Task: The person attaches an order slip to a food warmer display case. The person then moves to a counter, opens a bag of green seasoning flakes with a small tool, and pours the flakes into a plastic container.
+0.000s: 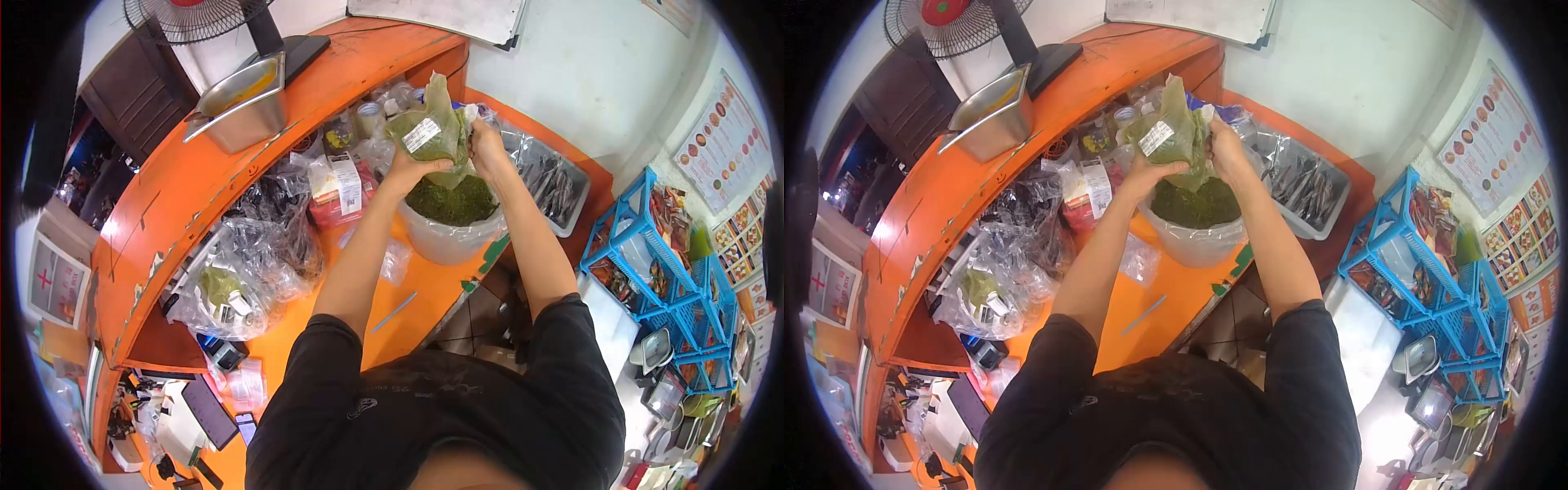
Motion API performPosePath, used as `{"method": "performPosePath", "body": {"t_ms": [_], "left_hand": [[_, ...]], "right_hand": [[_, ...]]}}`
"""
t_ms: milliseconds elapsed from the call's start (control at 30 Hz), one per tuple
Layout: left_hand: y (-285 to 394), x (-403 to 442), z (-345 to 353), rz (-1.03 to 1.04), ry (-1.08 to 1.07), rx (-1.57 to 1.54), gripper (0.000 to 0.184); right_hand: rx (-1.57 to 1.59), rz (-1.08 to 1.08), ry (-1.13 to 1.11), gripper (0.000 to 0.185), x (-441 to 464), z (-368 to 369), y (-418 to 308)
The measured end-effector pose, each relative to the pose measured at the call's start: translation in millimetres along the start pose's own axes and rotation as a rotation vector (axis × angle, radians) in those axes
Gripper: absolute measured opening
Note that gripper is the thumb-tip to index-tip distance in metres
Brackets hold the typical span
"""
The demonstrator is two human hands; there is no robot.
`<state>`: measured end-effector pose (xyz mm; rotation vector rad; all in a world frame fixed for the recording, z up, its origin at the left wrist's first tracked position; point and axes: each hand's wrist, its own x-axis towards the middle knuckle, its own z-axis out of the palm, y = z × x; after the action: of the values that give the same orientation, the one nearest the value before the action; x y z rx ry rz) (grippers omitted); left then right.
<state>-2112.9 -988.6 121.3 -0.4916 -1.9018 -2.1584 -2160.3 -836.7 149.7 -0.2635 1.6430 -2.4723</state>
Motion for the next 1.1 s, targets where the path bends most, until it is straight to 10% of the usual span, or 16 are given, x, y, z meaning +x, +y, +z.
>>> {"method": "performPosePath", "body": {"t_ms": [600,1100], "left_hand": [[7.8,10.3,-8.8,0.132,0.171,-0.233,0.054],[11.7,15.9,-12.7,0.044,0.074,0.028,0.054]], "right_hand": [[-0.342,-0.278,-0.032,0.025,-16.7,-16.5,-23.1],[-0.332,-0.080,0.048,0.024,-30.0,-30.5,-8.8]]}}
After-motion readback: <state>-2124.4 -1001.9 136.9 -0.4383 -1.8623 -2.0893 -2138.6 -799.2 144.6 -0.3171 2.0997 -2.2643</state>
